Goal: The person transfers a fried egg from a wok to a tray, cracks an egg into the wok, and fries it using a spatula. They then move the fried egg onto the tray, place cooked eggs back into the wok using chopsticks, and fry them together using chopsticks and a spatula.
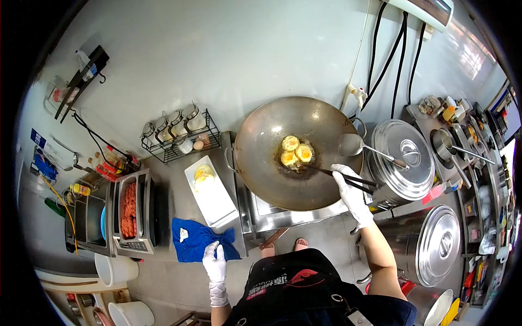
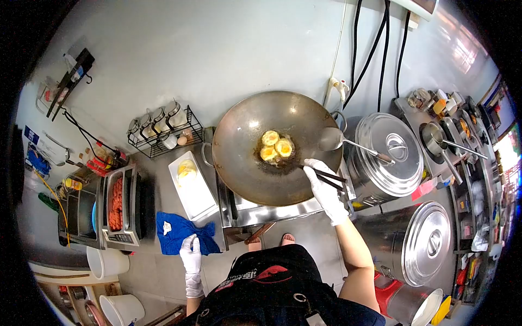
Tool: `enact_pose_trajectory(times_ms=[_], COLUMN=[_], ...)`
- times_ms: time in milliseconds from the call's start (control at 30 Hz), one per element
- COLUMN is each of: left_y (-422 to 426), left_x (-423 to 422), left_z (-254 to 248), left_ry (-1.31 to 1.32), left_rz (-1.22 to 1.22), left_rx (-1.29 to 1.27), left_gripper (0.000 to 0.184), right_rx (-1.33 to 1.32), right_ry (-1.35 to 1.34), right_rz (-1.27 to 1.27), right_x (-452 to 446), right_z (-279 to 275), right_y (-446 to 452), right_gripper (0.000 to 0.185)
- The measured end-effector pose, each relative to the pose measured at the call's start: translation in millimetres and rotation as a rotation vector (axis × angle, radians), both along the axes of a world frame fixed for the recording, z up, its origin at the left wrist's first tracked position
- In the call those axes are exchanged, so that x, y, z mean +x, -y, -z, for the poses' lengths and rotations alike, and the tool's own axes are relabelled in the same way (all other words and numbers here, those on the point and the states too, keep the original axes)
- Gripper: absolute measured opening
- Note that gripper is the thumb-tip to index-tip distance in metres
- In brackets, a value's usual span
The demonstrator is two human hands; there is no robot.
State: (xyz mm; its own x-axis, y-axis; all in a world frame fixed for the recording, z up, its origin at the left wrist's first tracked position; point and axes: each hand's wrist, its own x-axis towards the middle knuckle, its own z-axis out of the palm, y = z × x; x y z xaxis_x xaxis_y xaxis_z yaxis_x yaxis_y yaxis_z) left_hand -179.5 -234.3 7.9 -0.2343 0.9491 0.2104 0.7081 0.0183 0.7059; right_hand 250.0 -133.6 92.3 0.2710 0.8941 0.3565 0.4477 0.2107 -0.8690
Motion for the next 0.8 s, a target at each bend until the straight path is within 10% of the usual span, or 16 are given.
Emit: enact_pose_trajectory(times_ms=[800], left_y=[5], left_x=[-12], left_z=[20], left_ry=[-0.015], left_rz=[0.069], left_rx=[-0.084], left_gripper=[0.017], right_rx=[0.106], right_ry=[0.716], right_rz=[-0.259], right_x=[2], right_z=[48], right_y=[-10], right_gripper=[0.022])
